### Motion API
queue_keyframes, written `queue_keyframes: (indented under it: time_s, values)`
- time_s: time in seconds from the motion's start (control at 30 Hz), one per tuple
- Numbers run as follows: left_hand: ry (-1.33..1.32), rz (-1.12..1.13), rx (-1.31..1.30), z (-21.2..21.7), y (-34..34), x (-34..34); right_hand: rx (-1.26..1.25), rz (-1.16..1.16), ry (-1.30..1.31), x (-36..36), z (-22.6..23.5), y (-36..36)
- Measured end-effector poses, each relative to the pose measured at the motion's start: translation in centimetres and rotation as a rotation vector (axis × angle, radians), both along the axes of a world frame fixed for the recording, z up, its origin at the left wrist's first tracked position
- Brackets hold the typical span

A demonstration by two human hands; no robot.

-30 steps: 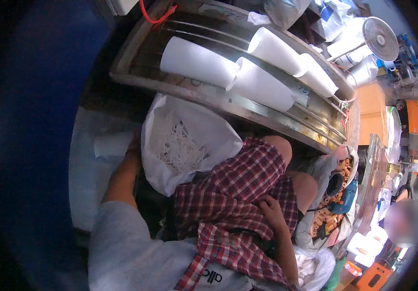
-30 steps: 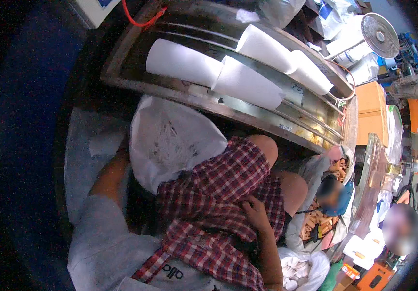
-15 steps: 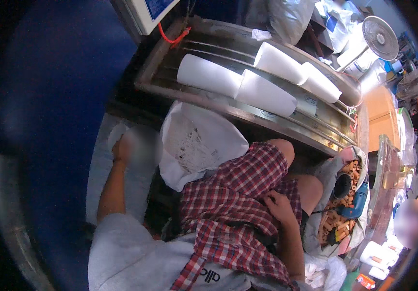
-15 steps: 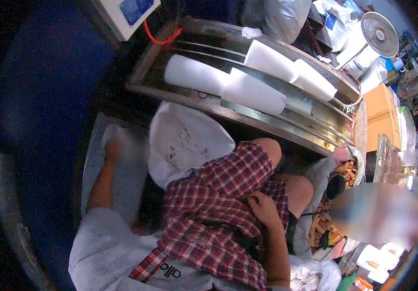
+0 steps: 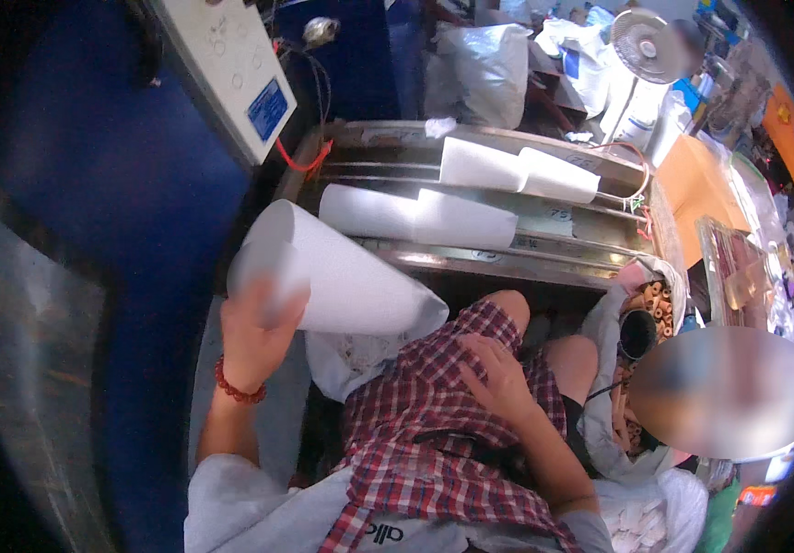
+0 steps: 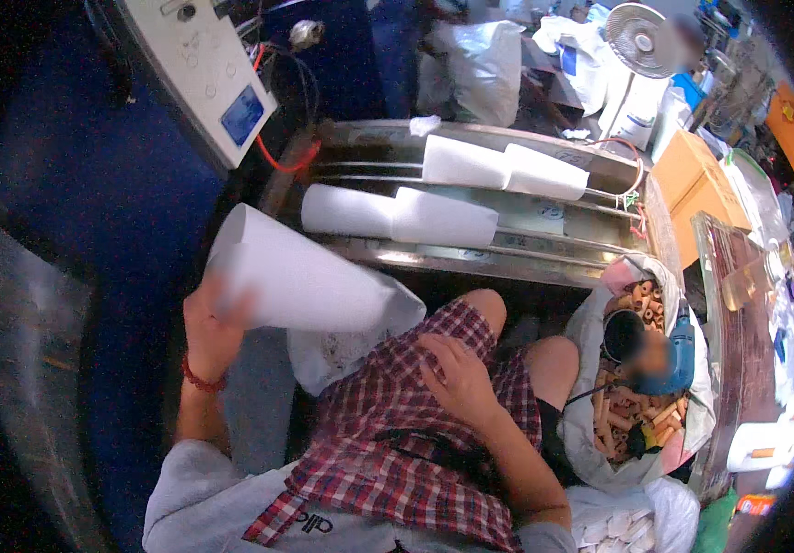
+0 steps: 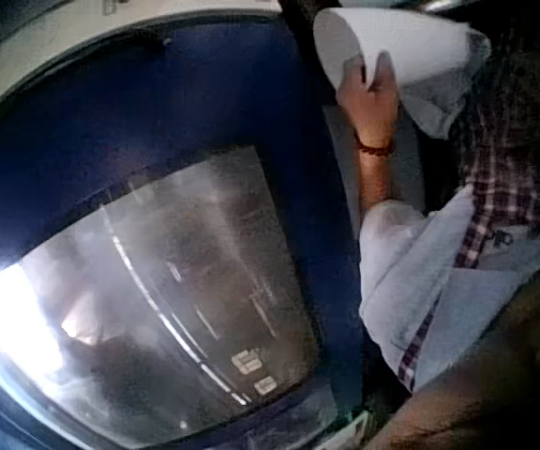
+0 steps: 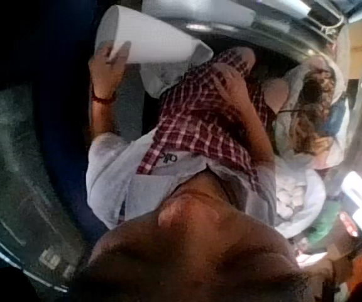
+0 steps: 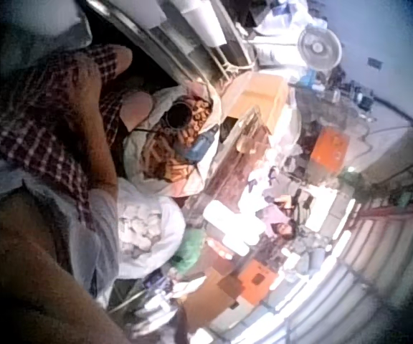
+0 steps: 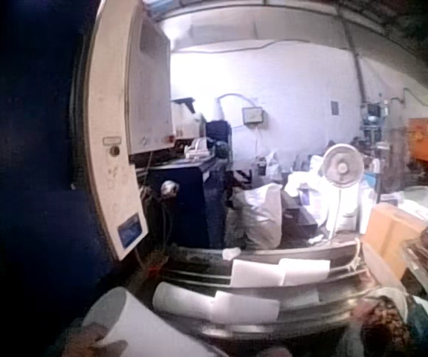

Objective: The person assembles white pitchers by drilling holes into them, attaching wooden handles, and wiping them with a cloth.

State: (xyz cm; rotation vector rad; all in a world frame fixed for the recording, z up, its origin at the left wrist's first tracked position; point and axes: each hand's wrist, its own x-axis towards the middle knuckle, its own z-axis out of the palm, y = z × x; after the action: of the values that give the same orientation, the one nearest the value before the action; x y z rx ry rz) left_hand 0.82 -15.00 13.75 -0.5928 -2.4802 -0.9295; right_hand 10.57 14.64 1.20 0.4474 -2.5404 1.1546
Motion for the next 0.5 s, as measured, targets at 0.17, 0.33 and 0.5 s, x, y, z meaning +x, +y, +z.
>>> queue_keyframes:
  time_s: [0.17, 0.33, 0.5]
  values:
    - [-0.246, 0.031, 0.597, -3.7, 1.0, -3.9, 0.074, -0.183, 0.233, 0.6, 0.4, 0.2]
    - [-0.854, -0.213, 1.123, -13.0, 1.2, -6.9, 0.370, -0.264, 0.423, 1.3, -0.5, 1.3]
    - [-1.339, -0.143, 1.282, -22.8, -1.5, -4.2, 0.339, -0.047, 0.508, 0.7, -1.0, -0.8]
